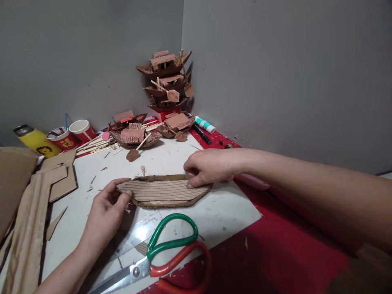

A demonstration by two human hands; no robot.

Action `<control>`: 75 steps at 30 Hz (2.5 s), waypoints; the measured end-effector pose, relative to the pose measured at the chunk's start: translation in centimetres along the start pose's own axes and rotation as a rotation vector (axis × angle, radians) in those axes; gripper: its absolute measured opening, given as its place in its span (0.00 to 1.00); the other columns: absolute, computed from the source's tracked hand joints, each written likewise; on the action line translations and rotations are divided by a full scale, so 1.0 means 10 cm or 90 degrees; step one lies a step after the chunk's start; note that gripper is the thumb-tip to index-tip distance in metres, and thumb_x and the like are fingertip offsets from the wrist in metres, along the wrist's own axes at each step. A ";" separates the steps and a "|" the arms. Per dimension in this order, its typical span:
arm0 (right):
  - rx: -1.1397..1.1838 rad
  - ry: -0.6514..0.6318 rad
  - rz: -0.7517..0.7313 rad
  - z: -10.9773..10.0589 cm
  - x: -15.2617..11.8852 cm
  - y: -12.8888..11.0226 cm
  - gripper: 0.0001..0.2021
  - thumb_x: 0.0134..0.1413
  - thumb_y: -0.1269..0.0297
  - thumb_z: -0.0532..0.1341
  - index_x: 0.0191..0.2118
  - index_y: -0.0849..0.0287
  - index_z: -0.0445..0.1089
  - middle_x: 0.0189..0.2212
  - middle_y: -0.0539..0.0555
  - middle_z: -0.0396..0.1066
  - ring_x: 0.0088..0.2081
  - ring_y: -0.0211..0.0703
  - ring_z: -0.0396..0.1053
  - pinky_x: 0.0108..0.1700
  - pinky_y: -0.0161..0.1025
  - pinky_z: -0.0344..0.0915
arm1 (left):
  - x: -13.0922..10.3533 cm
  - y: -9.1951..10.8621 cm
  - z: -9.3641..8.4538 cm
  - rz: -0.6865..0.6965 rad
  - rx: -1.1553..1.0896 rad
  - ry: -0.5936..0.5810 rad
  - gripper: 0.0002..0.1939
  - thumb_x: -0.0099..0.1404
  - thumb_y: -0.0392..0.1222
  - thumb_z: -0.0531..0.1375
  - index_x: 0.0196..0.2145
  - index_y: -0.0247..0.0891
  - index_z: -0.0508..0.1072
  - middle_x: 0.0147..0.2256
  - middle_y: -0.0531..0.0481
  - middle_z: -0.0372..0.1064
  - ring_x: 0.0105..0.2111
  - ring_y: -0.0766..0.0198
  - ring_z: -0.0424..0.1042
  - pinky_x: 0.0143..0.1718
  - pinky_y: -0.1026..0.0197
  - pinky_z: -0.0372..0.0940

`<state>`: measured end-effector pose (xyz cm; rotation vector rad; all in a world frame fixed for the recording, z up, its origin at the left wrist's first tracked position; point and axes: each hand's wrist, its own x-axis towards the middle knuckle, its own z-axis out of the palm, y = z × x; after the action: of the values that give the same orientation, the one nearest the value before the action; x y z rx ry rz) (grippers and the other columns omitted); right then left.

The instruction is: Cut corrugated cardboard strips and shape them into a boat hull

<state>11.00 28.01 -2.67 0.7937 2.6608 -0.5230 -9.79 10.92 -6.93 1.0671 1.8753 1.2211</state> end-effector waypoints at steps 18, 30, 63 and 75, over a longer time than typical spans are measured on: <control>0.253 0.129 -0.198 0.11 0.51 -0.61 0.01 0.49 0.71 0.60 0.30 0.62 0.68 0.23 0.46 0.63 0.27 0.35 0.59 0.28 0.32 0.52 | -0.03 0.08 0.05 -0.011 -0.060 0.055 0.23 0.55 0.48 0.63 0.48 0.41 0.69 0.29 0.54 0.69 0.28 0.65 0.67 0.28 0.66 0.60; 0.382 0.094 -0.170 0.15 0.62 -0.55 0.07 0.50 0.69 0.61 0.26 0.61 0.61 0.22 0.44 0.58 0.26 0.34 0.55 0.28 0.31 0.51 | -0.02 -0.01 0.14 -0.069 -0.173 -0.035 0.12 0.57 0.44 0.62 0.37 0.35 0.73 0.28 0.51 0.72 0.27 0.66 0.68 0.29 0.66 0.62; 0.162 0.391 -0.543 0.20 0.63 -0.65 0.10 0.52 0.76 0.59 0.41 0.61 0.66 0.48 0.60 0.65 0.51 0.44 0.62 0.53 0.42 0.60 | -0.01 -0.05 0.15 -0.005 -0.044 -0.021 0.07 0.59 0.42 0.58 0.27 0.35 0.68 0.20 0.57 0.61 0.21 0.70 0.56 0.22 0.66 0.53; 0.112 0.359 -0.518 0.17 0.65 -0.74 0.13 0.49 0.79 0.58 0.41 0.62 0.63 0.45 0.59 0.66 0.47 0.45 0.62 0.50 0.43 0.62 | 0.00 -0.07 0.15 0.014 0.017 -0.011 0.08 0.60 0.42 0.55 0.25 0.36 0.66 0.20 0.56 0.62 0.21 0.67 0.59 0.23 0.64 0.56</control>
<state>1.89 24.45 -4.84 -0.2060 3.4583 -0.8204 -8.75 11.33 -8.13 1.1108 1.8758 1.1987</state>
